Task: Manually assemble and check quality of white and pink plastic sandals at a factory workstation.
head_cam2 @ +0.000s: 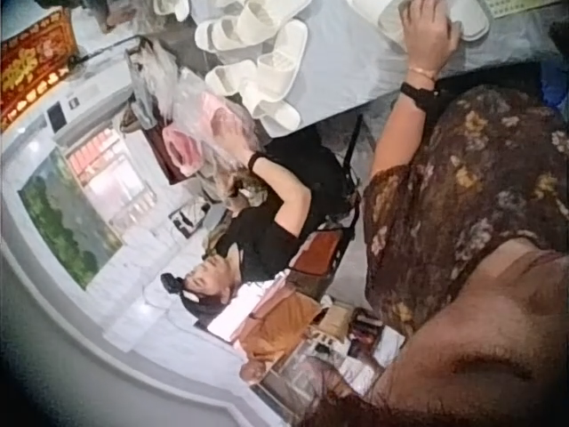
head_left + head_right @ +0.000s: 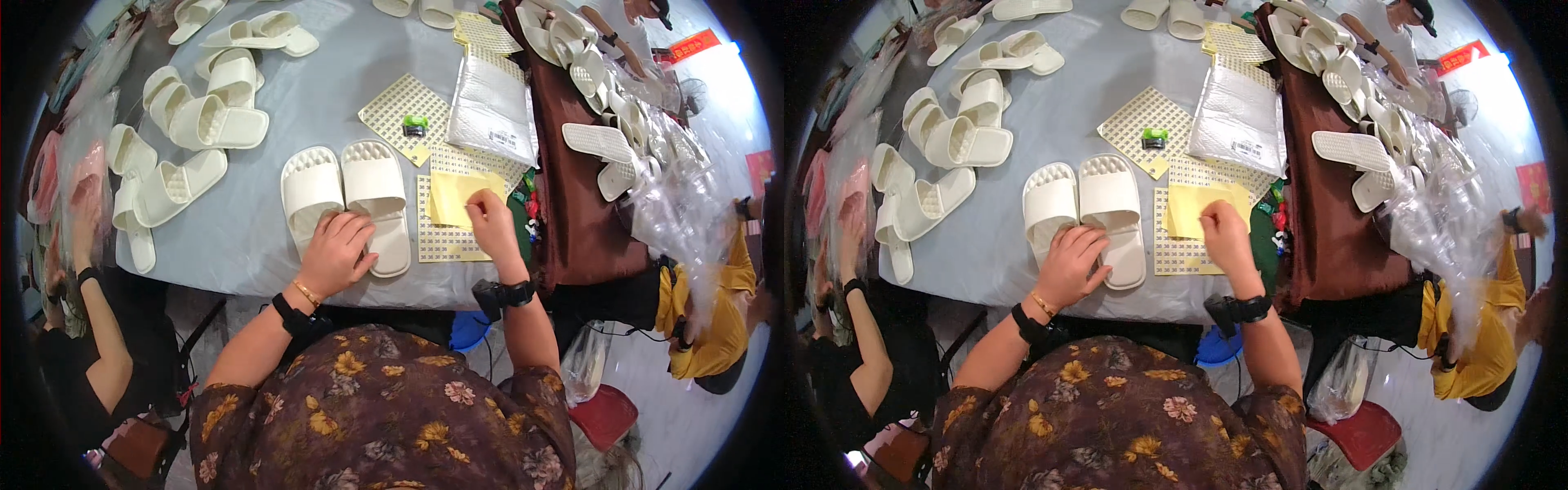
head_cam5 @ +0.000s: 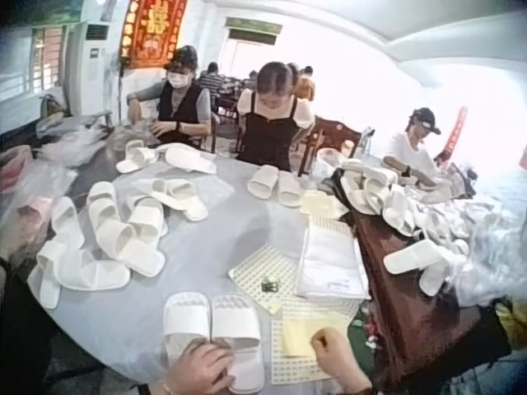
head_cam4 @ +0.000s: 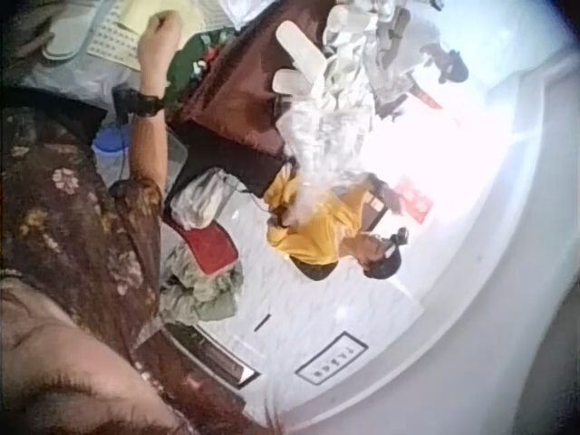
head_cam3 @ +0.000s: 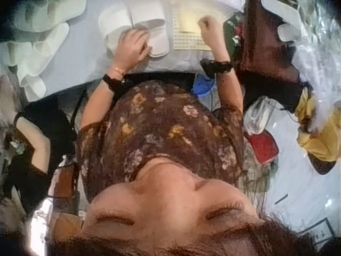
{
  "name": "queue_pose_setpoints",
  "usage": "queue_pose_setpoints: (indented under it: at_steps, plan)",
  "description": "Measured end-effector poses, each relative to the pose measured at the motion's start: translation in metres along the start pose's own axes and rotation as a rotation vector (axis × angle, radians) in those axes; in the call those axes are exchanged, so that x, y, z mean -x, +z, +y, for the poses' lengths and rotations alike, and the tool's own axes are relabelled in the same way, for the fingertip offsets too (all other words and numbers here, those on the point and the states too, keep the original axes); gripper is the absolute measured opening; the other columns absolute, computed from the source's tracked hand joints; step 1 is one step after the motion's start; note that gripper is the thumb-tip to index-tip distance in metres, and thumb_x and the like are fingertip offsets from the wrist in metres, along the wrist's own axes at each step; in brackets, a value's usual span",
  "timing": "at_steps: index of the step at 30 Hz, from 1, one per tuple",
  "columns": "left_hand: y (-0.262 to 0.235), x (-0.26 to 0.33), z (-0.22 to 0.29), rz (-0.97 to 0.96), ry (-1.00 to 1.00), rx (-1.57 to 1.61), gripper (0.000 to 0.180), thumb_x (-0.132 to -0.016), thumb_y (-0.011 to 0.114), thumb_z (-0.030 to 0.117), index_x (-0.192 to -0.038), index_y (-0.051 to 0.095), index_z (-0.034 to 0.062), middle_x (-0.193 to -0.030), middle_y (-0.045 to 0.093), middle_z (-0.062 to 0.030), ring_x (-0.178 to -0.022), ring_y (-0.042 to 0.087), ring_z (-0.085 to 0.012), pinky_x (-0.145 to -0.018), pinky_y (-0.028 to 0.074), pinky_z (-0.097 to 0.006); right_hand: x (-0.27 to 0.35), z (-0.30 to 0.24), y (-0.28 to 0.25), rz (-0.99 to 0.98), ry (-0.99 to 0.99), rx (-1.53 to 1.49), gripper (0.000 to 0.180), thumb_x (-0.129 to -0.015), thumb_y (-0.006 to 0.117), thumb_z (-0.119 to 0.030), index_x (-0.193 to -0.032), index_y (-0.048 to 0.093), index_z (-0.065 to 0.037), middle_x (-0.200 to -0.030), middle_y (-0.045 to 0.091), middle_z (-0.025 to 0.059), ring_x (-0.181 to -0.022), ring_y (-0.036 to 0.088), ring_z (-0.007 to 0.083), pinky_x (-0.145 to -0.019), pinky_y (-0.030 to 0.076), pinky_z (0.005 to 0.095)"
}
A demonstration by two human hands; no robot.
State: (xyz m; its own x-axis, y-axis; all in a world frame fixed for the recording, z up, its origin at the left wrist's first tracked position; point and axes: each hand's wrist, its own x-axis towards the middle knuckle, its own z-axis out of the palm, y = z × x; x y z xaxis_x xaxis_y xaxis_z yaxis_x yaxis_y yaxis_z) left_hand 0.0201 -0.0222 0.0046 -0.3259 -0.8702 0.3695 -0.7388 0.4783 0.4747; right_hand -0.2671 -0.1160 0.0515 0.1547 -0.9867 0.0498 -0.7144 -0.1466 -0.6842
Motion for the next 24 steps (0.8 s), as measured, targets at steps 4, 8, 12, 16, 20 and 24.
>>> queue_pose_setpoints:
  at_steps: [4, 8, 12, 16, 20, 24]
  plan:
    - [0.001, 0.001, -0.001, 0.011, 0.002, -0.003, 0.044, -0.080, 0.072, 0.025, -0.117, 0.061, 0.0048, -0.125, 0.059, -0.0091, -0.121, 0.050, -0.0278, -0.107, 0.034, -0.046, 0.013, -0.050, 0.047, -0.230, -0.079, -0.064, 0.007, -0.086, 0.061, -0.006, -0.089, 0.060, 0.000, -0.086, 0.062, 0.0199, -0.082, 0.061, 0.0371, -0.073, 0.049, 0.0427]
    - [-0.002, -0.001, 0.000, 0.009, 0.000, 0.023, 0.042, -0.079, 0.072, 0.025, -0.115, 0.062, 0.0045, -0.124, 0.059, -0.0089, -0.121, 0.051, -0.0271, -0.107, 0.034, -0.044, 0.020, -0.059, 0.080, -0.254, -0.261, 0.011, 0.006, -0.085, 0.060, -0.008, -0.087, 0.058, -0.002, -0.084, 0.060, 0.0183, -0.082, 0.060, 0.0394, -0.072, 0.048, 0.0470]
    - [-0.002, 0.000, 0.000, 0.015, 0.006, 0.012, 0.043, -0.078, 0.072, 0.025, -0.114, 0.063, 0.0043, -0.122, 0.059, -0.0089, -0.121, 0.051, -0.0263, -0.107, 0.035, -0.044, 0.021, -0.058, 0.092, -0.210, -0.291, 0.091, 0.006, -0.085, 0.060, -0.008, -0.086, 0.057, -0.003, -0.085, 0.061, 0.0177, -0.081, 0.060, 0.0392, -0.070, 0.049, 0.0472]
    - [0.000, 0.001, -0.002, 0.022, -0.001, 0.005, 0.042, -0.078, 0.072, 0.025, -0.113, 0.063, 0.0044, -0.121, 0.059, -0.0091, -0.121, 0.051, -0.0262, -0.107, 0.034, -0.043, 0.020, -0.055, 0.100, -0.198, -0.272, 0.161, 0.007, -0.085, 0.060, -0.009, -0.086, 0.057, -0.003, -0.083, 0.061, 0.0177, -0.081, 0.061, 0.0395, -0.069, 0.049, 0.0477]
    - [0.000, -0.002, 0.000, 0.031, 0.021, -0.015, 0.041, -0.079, 0.072, 0.026, -0.113, 0.064, 0.0056, -0.121, 0.059, -0.0094, -0.121, 0.051, -0.0265, -0.107, 0.035, -0.044, 0.018, -0.051, 0.101, -0.184, -0.235, 0.157, 0.008, -0.085, 0.061, -0.009, -0.086, 0.057, -0.002, -0.084, 0.062, 0.0187, -0.081, 0.062, 0.0392, -0.070, 0.050, 0.0472]
    - [0.001, -0.001, -0.003, 0.017, 0.020, -0.024, 0.041, -0.080, 0.072, 0.026, -0.116, 0.064, 0.0083, -0.122, 0.059, -0.0099, -0.120, 0.051, -0.0275, -0.106, 0.035, -0.045, 0.012, -0.050, 0.095, -0.237, -0.135, -0.093, 0.011, -0.083, 0.062, -0.004, -0.092, 0.058, 0.001, -0.085, 0.063, 0.0203, -0.080, 0.064, 0.0376, -0.072, 0.052, 0.0434]
